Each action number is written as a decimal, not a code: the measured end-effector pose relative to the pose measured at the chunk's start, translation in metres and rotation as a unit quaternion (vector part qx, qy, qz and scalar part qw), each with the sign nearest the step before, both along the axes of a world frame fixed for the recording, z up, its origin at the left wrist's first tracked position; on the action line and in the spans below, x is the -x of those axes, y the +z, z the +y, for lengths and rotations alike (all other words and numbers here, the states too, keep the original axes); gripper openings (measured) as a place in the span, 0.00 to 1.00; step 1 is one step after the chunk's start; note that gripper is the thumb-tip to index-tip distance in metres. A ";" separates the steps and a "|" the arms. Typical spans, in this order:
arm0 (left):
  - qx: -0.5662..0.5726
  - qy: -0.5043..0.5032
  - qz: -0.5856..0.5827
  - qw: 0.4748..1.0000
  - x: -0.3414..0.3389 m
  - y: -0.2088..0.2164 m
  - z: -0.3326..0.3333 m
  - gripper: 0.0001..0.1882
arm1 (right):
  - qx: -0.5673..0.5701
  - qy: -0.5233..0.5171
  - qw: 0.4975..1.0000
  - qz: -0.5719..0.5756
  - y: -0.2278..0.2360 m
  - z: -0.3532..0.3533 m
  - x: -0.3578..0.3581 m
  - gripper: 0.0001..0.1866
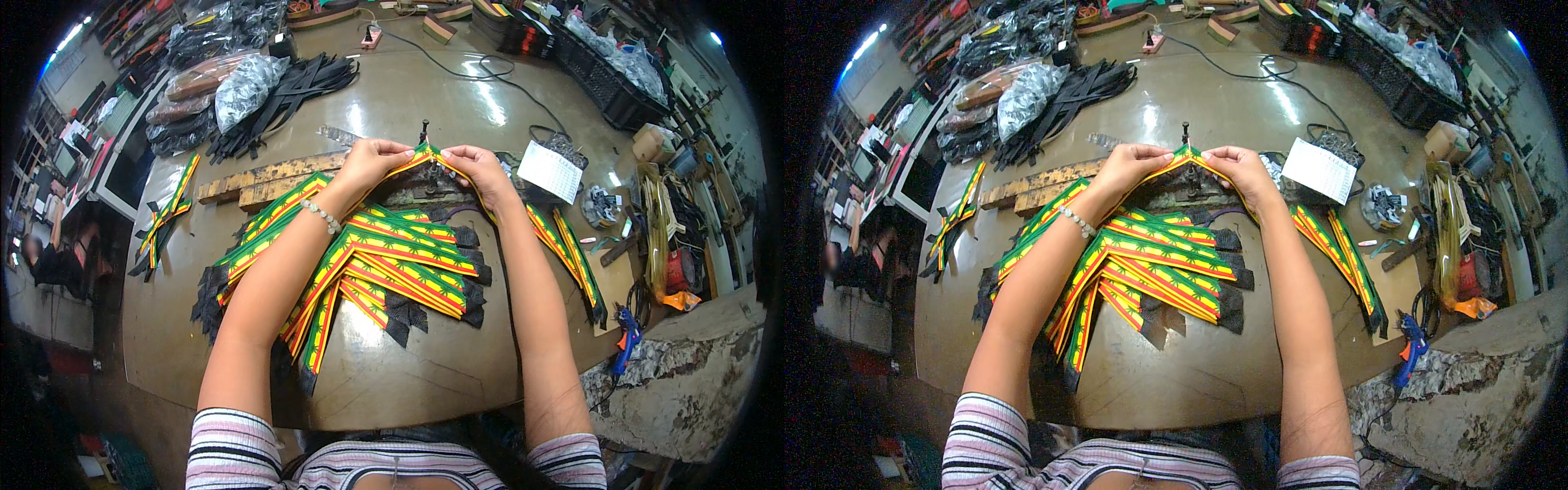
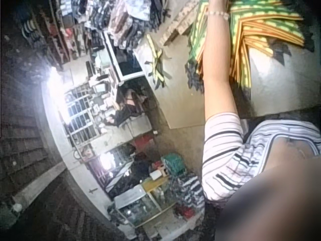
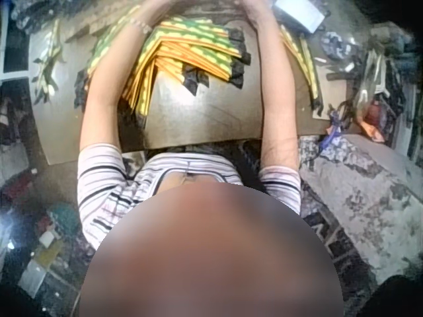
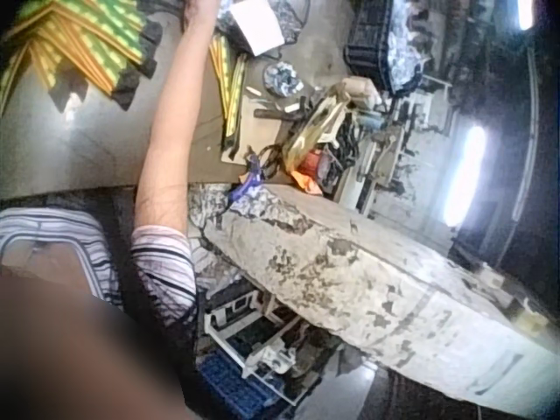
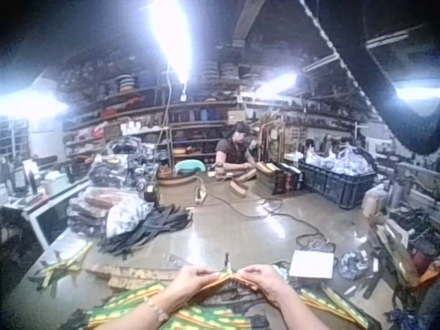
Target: The person repeatedly picks up a green, yellow, and red patterned fabric strip and a black fabric piece, aligns them, and presses them together on a table. The person stacks the assembled pieces into a growing pile.
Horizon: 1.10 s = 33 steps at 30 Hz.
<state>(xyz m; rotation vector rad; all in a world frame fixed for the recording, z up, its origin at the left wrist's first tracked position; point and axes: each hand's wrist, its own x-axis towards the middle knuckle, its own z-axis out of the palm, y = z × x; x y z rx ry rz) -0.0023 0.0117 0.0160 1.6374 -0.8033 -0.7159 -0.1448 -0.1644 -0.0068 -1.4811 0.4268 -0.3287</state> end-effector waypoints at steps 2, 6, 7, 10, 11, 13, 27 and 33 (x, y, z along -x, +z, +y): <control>-0.001 -0.006 0.003 1.000 -0.002 -0.002 -0.001 0.16 | 0.006 0.001 1.000 0.002 0.000 0.000 0.000 0.14; -0.010 -0.008 0.023 1.000 -0.004 -0.003 -0.003 0.16 | -0.009 -0.003 1.000 -0.001 0.001 0.000 0.000 0.13; -0.013 -0.008 0.032 0.999 -0.004 -0.003 -0.003 0.16 | -0.012 -0.002 1.000 -0.003 0.001 0.000 0.000 0.13; -0.020 -0.010 0.019 1.000 -0.005 -0.004 -0.003 0.16 | 0.001 -0.001 1.000 -0.003 0.001 -0.001 0.000 0.12; -0.017 -0.013 0.014 1.000 -0.006 -0.004 -0.003 0.16 | 0.008 0.006 1.000 0.000 0.000 -0.001 0.000 0.12; -0.020 -0.012 -0.001 1.000 -0.007 -0.005 -0.003 0.16 | 0.007 0.002 1.000 -0.002 -0.001 -0.001 0.000 0.12; -0.035 -0.017 0.008 0.999 -0.009 -0.010 -0.003 0.17 | 0.007 -0.005 1.000 -0.002 -0.010 -0.005 -0.001 0.13; -0.038 -0.049 -0.021 0.998 -0.013 0.029 0.004 0.18 | 0.071 -0.042 0.995 0.049 0.010 -0.002 -0.002 0.13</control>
